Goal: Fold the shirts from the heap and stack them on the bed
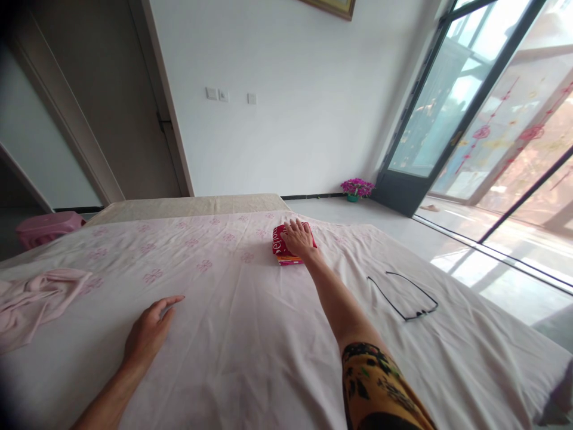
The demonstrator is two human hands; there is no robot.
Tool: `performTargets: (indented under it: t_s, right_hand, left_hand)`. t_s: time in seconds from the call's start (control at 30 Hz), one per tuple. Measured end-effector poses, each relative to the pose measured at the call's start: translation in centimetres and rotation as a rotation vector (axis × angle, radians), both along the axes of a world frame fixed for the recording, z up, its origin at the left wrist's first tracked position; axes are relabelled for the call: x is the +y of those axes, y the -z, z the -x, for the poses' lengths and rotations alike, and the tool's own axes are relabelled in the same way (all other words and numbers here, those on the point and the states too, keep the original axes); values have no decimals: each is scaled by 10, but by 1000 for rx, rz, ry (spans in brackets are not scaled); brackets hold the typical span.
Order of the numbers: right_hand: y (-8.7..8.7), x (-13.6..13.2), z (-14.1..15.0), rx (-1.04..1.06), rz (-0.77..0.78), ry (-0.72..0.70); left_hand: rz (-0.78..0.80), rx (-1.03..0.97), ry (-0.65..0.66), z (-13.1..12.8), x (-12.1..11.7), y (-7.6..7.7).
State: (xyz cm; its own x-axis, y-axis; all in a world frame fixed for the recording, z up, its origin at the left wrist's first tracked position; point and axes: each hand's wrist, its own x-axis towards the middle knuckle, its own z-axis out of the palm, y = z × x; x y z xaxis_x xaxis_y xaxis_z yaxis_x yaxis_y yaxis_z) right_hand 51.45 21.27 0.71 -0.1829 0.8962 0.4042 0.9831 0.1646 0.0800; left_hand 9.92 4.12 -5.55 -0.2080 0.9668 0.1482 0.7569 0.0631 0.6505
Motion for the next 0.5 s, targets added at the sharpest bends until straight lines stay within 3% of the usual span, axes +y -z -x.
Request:
performTargets:
  t_s: [0.1, 0.2, 0.37, 0.5]
  right_hand:
    - [19, -3, -8, -57, 32, -48]
    - [23, 0, -15, -17, 54, -24]
    - [4, 2, -28, 238, 181, -156]
    - [-10, -13, -45, 480, 242, -183]
  left_hand:
    - [-10, 25, 9, 0, 1, 0]
    - [-28, 35, 23, 0, 1, 0]
    - [-17, 36, 36, 1, 1, 2]
    - [-9, 23, 49, 1, 1, 3]
